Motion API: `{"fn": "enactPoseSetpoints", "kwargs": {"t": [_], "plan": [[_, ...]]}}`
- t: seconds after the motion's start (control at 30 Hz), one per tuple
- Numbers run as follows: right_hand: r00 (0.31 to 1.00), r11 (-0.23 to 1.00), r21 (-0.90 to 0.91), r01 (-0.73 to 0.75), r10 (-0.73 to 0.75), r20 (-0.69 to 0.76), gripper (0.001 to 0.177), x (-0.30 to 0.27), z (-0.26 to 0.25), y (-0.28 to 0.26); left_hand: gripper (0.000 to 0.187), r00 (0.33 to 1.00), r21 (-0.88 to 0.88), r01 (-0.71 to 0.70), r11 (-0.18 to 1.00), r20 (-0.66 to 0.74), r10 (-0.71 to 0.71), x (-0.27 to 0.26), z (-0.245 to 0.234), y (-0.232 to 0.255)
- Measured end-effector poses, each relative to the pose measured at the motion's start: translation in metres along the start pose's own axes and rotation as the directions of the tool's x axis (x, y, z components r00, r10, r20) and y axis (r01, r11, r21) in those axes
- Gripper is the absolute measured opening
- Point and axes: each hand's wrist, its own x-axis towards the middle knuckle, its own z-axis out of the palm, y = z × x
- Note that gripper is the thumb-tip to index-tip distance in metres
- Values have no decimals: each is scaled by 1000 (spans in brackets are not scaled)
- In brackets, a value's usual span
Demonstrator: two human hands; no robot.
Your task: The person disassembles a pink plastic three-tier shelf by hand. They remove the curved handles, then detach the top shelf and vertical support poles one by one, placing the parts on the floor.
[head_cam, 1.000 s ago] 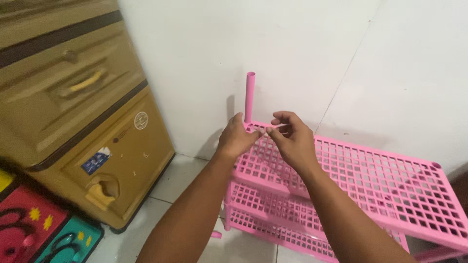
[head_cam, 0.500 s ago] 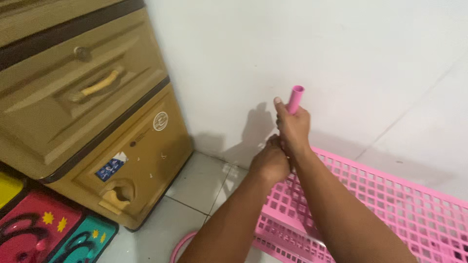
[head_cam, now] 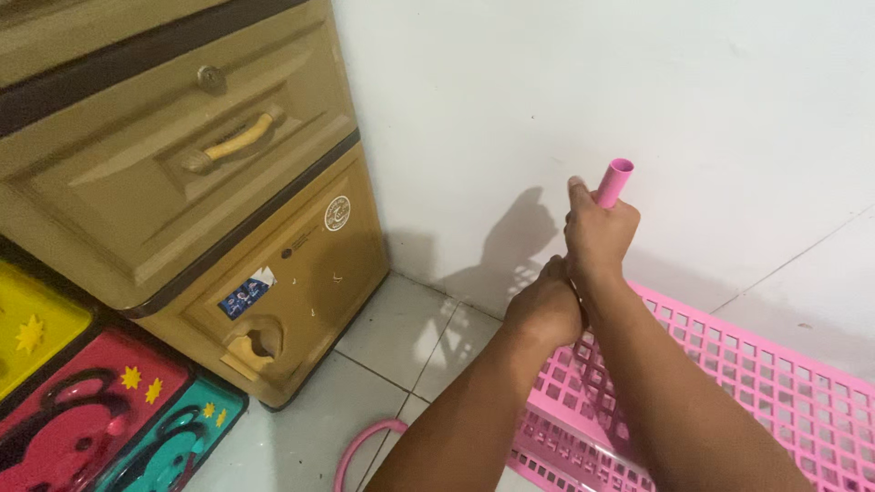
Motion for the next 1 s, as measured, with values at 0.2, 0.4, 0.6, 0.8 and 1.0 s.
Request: {"fn": "enactPoseSetpoints", "kwargs": {"t": [0.2, 0.4, 0.6, 0.8, 1.0], "plan": [[997, 995, -71, 76, -75, 23, 40, -1, -10, 1, 65, 990, -139, 118, 983, 93, -106, -11, -14, 17], [991, 987, 158, 2, -23, 130, 39, -15, -24, 3, 80, 996, -129, 90, 988, 26, -87, -15, -13, 18], [994, 996, 44, 76, -79, 71, 37, 4, -11, -43, 75, 992, -91, 122, 988, 46, -118, -22, 3, 23], [945, 974, 169, 148, -190, 266, 23, 22, -11, -131, 79, 989, -159, 139, 977, -30, -145, -14, 11, 16], [865, 894, 344, -287, 87, 495, 30, -49, -61, -148, 48, 873, -438, -153, 886, -480, -87, -11, 11, -11]]}}
